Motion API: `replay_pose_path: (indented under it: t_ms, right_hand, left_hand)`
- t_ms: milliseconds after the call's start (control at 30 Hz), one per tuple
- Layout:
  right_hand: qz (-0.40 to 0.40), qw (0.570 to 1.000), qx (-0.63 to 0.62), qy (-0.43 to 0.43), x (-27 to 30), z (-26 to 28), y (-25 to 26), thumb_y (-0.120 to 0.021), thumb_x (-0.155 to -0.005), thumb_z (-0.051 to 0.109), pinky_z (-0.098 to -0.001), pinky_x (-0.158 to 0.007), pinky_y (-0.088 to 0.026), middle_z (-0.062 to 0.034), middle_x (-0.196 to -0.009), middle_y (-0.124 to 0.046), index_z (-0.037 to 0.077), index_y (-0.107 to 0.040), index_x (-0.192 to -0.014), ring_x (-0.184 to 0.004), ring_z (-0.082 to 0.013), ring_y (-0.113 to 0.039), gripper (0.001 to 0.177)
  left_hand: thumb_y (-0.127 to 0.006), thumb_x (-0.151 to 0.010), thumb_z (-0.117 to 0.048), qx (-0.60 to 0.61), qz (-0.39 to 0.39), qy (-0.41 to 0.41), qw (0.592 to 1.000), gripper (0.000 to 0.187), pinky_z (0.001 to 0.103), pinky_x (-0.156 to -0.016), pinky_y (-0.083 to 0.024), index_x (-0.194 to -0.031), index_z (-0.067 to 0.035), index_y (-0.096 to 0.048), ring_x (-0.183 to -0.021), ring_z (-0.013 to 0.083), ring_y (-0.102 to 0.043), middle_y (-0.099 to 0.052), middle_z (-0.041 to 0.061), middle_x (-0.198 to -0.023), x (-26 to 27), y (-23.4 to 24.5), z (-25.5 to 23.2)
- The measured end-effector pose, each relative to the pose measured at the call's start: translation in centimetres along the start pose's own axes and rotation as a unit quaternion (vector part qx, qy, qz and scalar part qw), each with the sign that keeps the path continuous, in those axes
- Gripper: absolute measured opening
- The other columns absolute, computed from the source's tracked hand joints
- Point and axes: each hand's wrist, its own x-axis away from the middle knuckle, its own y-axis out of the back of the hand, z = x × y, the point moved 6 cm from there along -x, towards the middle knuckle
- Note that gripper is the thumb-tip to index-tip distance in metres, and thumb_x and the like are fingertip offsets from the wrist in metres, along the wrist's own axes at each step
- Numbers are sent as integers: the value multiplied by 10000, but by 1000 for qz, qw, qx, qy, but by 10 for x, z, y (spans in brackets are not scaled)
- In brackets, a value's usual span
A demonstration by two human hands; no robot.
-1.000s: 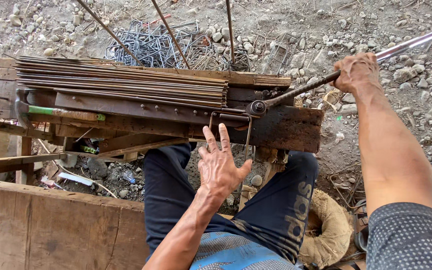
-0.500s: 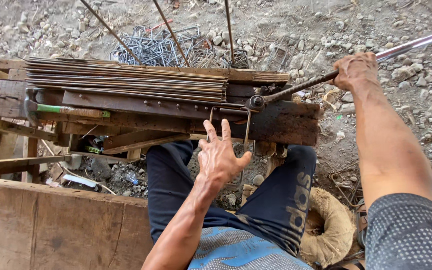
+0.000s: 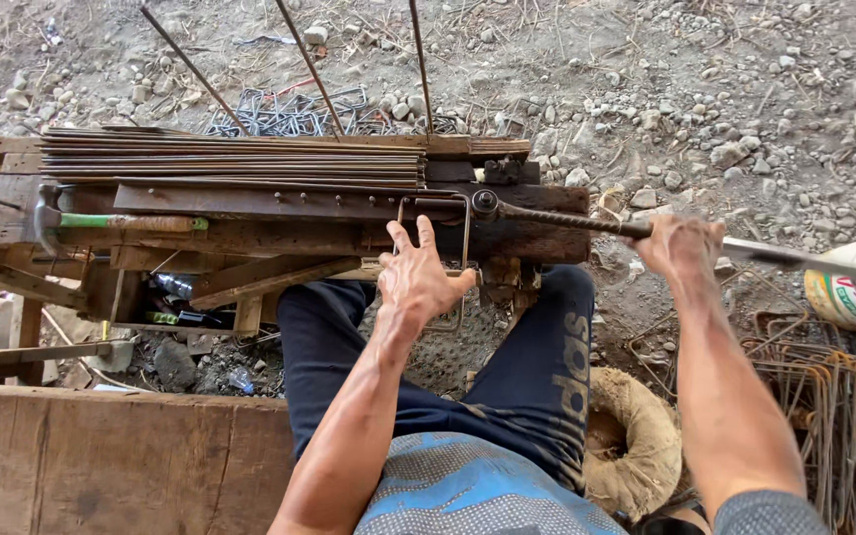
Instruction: The person operates a manual metal bending machine to bend thin metal rods into rectangular shapes. They insert a rod into the jig, pull a lever to bend it, and then remove the finished piece. This process is repeated continuously throughout the video.
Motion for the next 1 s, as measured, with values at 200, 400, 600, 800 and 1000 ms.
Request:
replay_pose_path:
  t_ms: [200, 400, 600, 800, 1000]
  right_hand:
    - [-12, 991, -135, -18, 73, 1, -33, -529, -1016, 641, -516, -1013, -420, -59, -712, -654, 69, -698, -981, -822, -280, -698, 598]
    - [-4, 986, -165, -28, 120, 14, -35, -567, -1002, 579, -431, -941, -453, -18, -666, -643, 114, -684, -964, -739, -237, -684, 482]
    - [-32, 993, -115, -12, 54, -9, -46, -526, -976, 621, -390, -856, -440, 85, -536, -567, 200, -653, -801, -645, -192, -666, 473]
    - [-47, 981, -187, 16, 51, -2, -12, -662, -992, 411, -403, -802, -474, -55, -621, -628, 82, -675, -865, -667, -283, -662, 353]
    - [-13, 984, -174, -28, 105, 10, -32, -603, -992, 492, -405, -823, -474, 4, -603, -612, 130, -670, -864, -626, -233, -652, 390]
  left_hand:
    - [-681, -784, -493, -7, -9, -2, 1000, 1012, 607, -966, -499, -1588, -78, -227, -1192, 519, -511, -151, 315, -1588, -1, -2, 2]
    - [-671, -790, -491, -7, -9, -5, 1000, 1010, 609, -982, -486, -1589, -71, -216, -1199, 528, -508, -165, 314, -1581, -1, 0, 4]
    - [-681, -790, -453, 6, 6, 22, 1000, 999, 594, -981, -488, -1596, -104, -204, -1196, 507, -521, -219, 304, -1549, 1, 19, -8]
    - [-652, -779, -563, -45, 39, 20, 998, 1028, 604, -1029, -432, -1594, -102, -228, -1235, 514, -511, -291, 279, -1530, -14, 24, -9]
    - [-648, -776, -604, -37, 50, 28, 998, 1048, 605, -1056, -399, -1597, -113, -219, -1267, 514, -485, -267, 290, -1549, -13, 24, -8]
